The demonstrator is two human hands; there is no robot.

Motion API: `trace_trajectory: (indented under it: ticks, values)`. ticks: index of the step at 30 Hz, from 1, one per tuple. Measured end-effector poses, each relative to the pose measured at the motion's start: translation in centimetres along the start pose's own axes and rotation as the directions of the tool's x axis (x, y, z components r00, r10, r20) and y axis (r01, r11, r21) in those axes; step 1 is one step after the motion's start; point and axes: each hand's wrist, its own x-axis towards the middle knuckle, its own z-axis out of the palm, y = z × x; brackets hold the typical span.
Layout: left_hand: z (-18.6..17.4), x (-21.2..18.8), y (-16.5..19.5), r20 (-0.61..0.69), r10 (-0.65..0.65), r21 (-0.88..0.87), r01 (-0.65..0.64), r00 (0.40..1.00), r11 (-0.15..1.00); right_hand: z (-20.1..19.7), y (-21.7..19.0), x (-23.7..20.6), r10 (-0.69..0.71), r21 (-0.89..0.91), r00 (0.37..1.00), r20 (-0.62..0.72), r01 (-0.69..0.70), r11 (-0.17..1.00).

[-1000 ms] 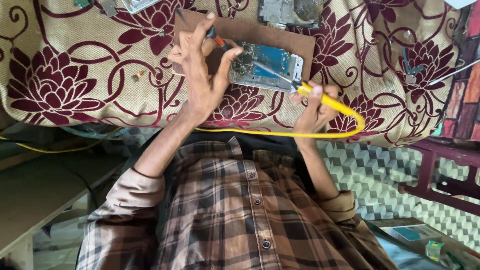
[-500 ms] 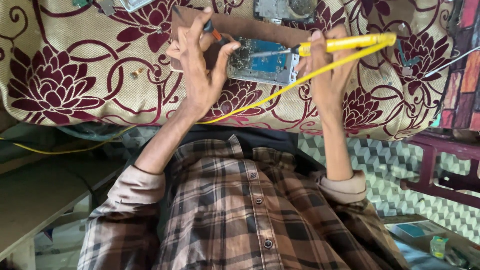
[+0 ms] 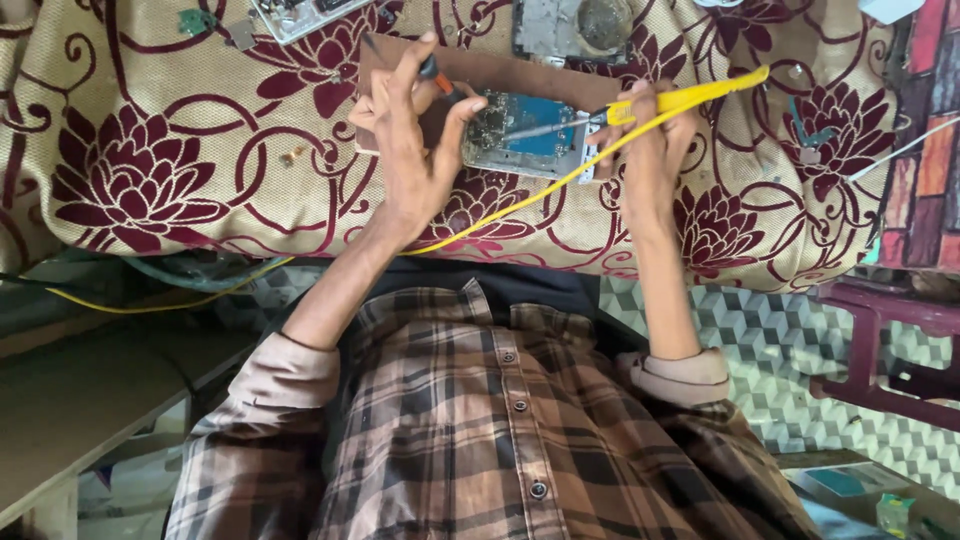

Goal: The person uses a soldering iron and a screwdriver to work on a disassembled mobile phone circuit board. They repeatedly apply heat to specific points on the board while holding it steady.

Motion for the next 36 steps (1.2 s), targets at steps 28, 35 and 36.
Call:
trace_trajectory:
  ticks: [28, 35, 36]
  values:
    - [0.3, -0.5, -1.0, 0.004, -0.029, 0.057, 0.029, 1.000, 0.998, -6.4, 4.4, -7.3, -0.330, 0.175, 0.927, -0.181, 0.360, 0.916]
    - [0.4, -0.8, -1.6, -0.056, -0.014, 0.187, 0.024, 0.998, 0.982, -6.6, 6.3, -7.7, -0.311, 0.202, 0.929, -0.201, 0.350, 0.915]
    - [0.4, -0.8, -1.7, -0.069, -0.006, 0.188, 0.019, 0.998, 0.982, -6.7, 6.5, -7.7, -0.326, 0.197, 0.926, -0.189, 0.361, 0.912]
